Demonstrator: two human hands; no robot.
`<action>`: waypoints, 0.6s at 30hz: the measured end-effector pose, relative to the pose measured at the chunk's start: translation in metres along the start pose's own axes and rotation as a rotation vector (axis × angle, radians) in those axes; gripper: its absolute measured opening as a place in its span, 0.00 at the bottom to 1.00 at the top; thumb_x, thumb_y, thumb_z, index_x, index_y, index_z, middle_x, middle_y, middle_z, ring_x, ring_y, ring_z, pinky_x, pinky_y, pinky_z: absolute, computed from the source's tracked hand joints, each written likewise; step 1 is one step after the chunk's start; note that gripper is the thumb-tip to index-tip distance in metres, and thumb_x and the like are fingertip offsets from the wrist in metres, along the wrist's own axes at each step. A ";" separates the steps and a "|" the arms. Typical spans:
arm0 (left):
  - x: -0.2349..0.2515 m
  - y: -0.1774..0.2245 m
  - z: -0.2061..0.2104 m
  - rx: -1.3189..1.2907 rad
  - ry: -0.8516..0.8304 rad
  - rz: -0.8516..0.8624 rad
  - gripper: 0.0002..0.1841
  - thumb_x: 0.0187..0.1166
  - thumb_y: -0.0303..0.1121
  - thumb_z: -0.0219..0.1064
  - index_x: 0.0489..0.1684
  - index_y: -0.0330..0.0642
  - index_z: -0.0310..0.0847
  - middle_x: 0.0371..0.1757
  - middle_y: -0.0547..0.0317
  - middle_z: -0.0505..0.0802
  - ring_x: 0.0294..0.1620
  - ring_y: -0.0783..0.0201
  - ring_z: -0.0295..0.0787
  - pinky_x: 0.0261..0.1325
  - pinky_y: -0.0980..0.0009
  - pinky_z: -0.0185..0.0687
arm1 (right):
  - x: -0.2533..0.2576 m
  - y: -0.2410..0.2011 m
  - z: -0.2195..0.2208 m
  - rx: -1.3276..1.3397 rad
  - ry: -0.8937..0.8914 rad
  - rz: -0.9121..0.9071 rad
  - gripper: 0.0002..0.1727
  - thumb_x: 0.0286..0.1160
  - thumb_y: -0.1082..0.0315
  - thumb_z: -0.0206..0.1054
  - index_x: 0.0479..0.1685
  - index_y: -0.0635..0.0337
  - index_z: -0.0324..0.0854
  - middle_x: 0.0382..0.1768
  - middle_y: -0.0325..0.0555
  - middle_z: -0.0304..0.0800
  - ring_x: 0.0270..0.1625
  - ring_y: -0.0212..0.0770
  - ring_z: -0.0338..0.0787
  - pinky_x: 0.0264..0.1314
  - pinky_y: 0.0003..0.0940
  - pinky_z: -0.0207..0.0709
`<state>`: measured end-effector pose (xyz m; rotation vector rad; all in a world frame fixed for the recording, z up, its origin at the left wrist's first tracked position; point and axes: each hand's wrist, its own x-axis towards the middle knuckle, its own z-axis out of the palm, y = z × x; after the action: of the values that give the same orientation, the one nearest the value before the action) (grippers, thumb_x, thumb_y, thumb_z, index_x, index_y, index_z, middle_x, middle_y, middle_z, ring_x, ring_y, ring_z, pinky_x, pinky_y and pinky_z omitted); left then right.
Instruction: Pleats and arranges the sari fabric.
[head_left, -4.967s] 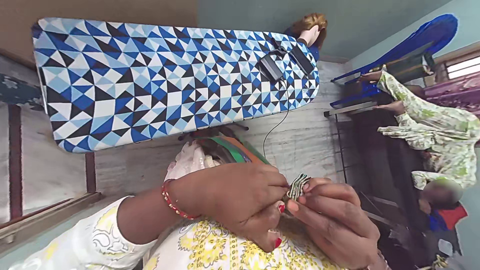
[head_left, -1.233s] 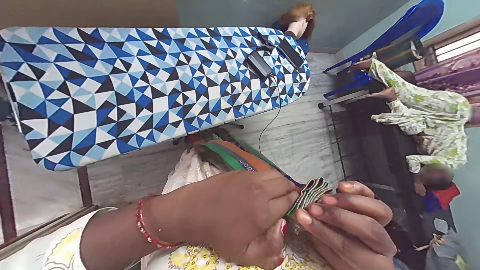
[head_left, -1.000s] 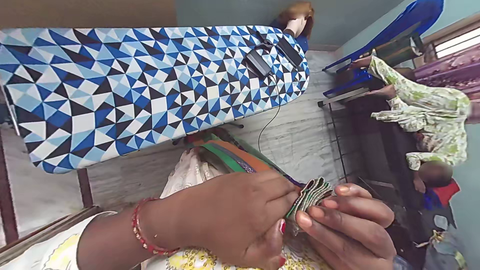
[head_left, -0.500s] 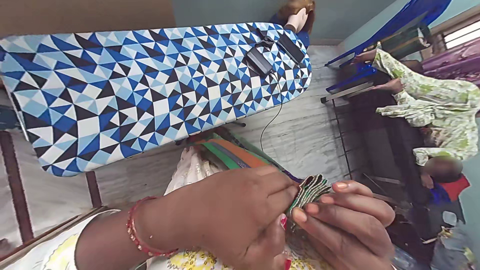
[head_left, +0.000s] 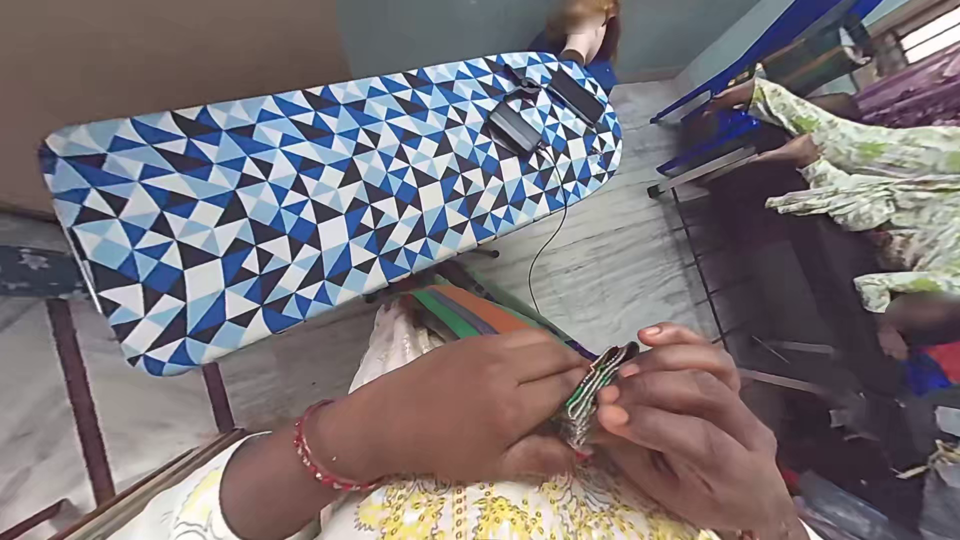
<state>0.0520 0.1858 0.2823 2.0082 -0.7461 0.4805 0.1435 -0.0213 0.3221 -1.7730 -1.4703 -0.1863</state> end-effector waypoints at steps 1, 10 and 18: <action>-0.001 -0.001 -0.001 0.003 -0.013 0.014 0.21 0.90 0.42 0.55 0.56 0.28 0.84 0.53 0.42 0.92 0.58 0.54 0.88 0.63 0.72 0.80 | -0.001 0.000 0.001 0.012 0.012 0.005 0.06 0.81 0.62 0.70 0.49 0.47 0.79 0.47 0.30 0.83 0.62 0.27 0.81 0.83 0.32 0.62; -0.004 -0.003 -0.006 0.066 -0.009 0.033 0.11 0.88 0.29 0.56 0.52 0.31 0.84 0.54 0.42 0.93 0.59 0.54 0.90 0.66 0.71 0.80 | 0.002 0.001 0.011 0.177 0.122 0.017 0.25 0.71 0.64 0.78 0.63 0.42 0.69 0.48 0.24 0.87 0.60 0.26 0.84 0.84 0.33 0.63; -0.023 -0.009 -0.007 0.017 0.062 0.003 0.11 0.89 0.28 0.55 0.54 0.32 0.82 0.55 0.45 0.91 0.62 0.58 0.87 0.70 0.72 0.77 | -0.004 0.013 0.010 0.082 0.135 0.027 0.37 0.68 0.47 0.80 0.77 0.31 0.67 0.69 0.22 0.75 0.75 0.26 0.75 0.83 0.32 0.65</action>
<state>0.0405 0.2032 0.2665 1.9988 -0.7097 0.5500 0.1503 -0.0174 0.3070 -1.6809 -1.3384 -0.2243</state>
